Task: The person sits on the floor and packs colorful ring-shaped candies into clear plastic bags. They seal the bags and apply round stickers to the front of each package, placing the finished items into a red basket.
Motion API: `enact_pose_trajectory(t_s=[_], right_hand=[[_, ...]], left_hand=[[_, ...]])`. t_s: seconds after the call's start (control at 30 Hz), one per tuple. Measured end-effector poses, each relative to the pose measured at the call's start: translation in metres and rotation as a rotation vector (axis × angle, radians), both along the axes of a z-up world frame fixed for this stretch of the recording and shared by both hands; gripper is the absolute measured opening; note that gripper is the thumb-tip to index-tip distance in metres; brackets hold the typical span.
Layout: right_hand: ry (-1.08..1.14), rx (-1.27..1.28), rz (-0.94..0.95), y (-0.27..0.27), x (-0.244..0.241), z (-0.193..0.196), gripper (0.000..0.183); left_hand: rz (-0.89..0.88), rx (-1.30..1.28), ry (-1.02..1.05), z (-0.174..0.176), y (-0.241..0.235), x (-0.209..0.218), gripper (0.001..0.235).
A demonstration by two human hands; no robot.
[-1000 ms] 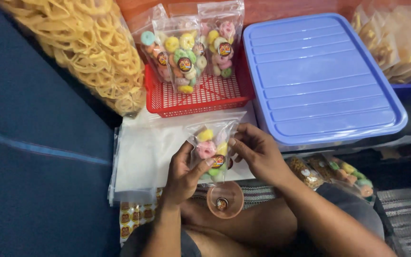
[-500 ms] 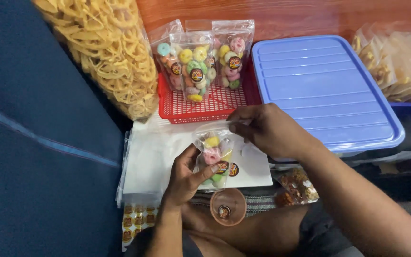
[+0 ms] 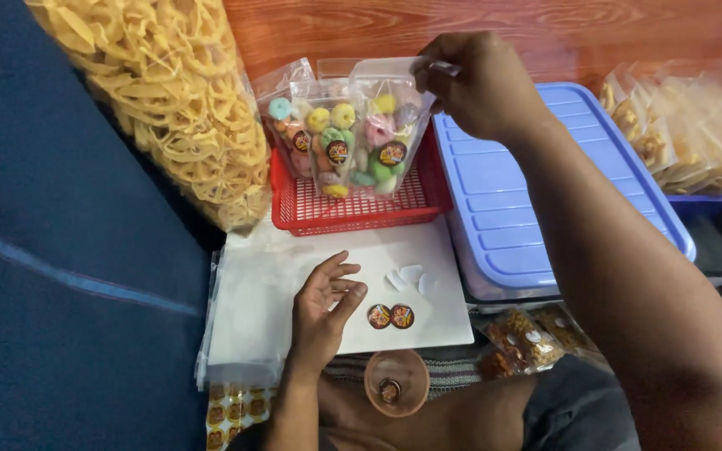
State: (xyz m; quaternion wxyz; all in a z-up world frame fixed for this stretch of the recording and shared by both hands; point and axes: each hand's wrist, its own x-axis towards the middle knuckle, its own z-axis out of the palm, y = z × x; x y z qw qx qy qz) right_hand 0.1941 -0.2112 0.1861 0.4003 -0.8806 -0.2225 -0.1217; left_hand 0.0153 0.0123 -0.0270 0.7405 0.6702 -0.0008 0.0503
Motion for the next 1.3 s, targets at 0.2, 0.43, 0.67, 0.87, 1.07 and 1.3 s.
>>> enact_pose_trajectory(t_s=[0.2, 0.43, 0.67, 0.87, 1.07, 1.3], right_hand=[[-0.008, -0.161, 0.010, -0.001, 0.056, -0.015, 0.010], [-0.037, -0.335, -0.057, 0.008, 0.096, -0.053, 0.015], [0.124, -0.360, -0.139, 0.016, 0.107, -0.080, 0.022], [0.041, -0.351, -0.137, 0.010, 0.118, -0.092, 0.031], [-0.099, -0.286, -0.084, 0.000, 0.120, -0.098, 0.039], [-0.184, -0.454, -0.083, 0.000, 0.068, -0.065, 0.028]], left_hand=[[0.003, 0.004, 0.009, -0.003, 0.000, 0.005, 0.051], [-0.004, 0.071, 0.043, -0.003, -0.002, 0.006, 0.050], [-0.017, 0.089, 0.069, -0.001, -0.002, 0.007, 0.050], [-0.042, 0.111, 0.073, 0.001, -0.002, 0.006, 0.050], [-0.048, 0.115, 0.067, 0.001, -0.001, 0.005, 0.054], [-0.021, 0.149, 0.043, -0.003, -0.004, 0.005, 0.049]])
